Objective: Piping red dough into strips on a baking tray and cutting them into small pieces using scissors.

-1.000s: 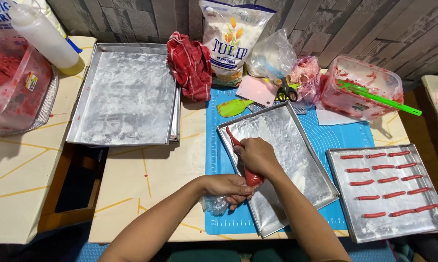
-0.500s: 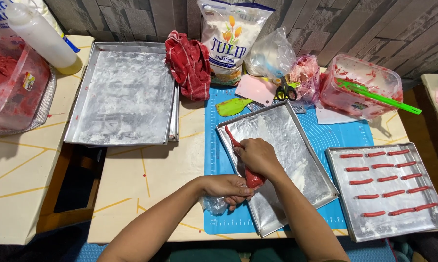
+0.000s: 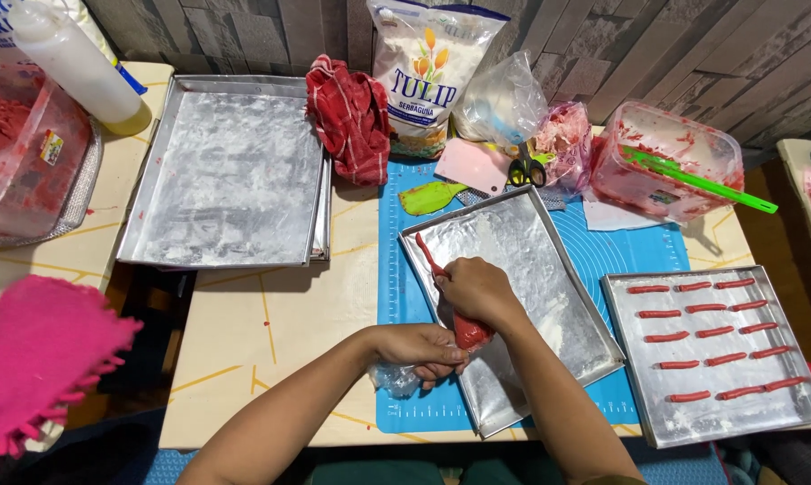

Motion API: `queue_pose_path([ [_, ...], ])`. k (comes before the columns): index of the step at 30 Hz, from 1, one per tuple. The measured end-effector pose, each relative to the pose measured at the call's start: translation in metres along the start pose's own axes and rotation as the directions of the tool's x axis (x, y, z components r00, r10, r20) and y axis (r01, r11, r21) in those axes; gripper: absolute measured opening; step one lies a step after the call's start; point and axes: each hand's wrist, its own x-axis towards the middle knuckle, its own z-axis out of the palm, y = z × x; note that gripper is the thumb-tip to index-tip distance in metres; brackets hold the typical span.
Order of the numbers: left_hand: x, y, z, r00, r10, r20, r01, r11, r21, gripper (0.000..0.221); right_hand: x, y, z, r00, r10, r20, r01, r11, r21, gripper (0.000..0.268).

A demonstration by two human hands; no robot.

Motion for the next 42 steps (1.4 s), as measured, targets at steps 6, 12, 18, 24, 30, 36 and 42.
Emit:
queue_pose_path([
  [6, 0.000, 0.000, 0.001, 0.995, 0.075, -0.059, -0.078, 0.996, -0.049, 0.026, 0.003, 0.036, -0.009, 0.997, -0.080, -0.018, 0.080, 0.906, 0.416, 0.039],
  [12, -0.010, 0.017, 0.004, 0.985, 0.161, -0.060, -0.171, 0.912, -0.374, 0.059, 0.015, 0.055, 0.015, 0.920, -0.238, -0.312, 0.390, 0.464, 0.796, 0.026],
  [18, -0.019, 0.034, 0.007, 0.861, 0.321, -0.395, -0.384, 0.919, -0.091, 0.064, 0.005, 0.044, 0.013, 0.892, -0.234, -0.387, 0.451, 0.400, 0.798, 0.040],
  [24, -0.027, 0.016, -0.090, 0.744, 0.526, -0.411, -0.615, 0.780, -0.115, 0.076, 0.046, 0.114, -0.056, 0.554, -0.177, -0.813, 0.307, 0.952, 0.003, 0.017],
  [30, -0.053, 0.021, -0.115, 0.672, 0.649, -0.357, -0.721, 0.683, -0.117, 0.061, 0.170, 0.146, -0.059, 0.584, -0.275, -0.764, -0.268, 0.823, -0.501, 0.010],
  [36, -0.045, 0.015, -0.109, 0.725, 0.597, -0.342, -0.669, 0.729, -0.145, 0.057, 0.225, 0.146, -0.055, 0.689, -0.097, -0.718, -0.346, 0.827, -0.443, 0.037],
  [42, -0.040, 0.006, -0.119, 0.752, 0.547, -0.369, -0.644, 0.729, -0.231, 0.049, 0.259, 0.140, -0.051, 0.812, 0.257, -0.524, -0.372, 0.920, -0.126, 0.050],
])
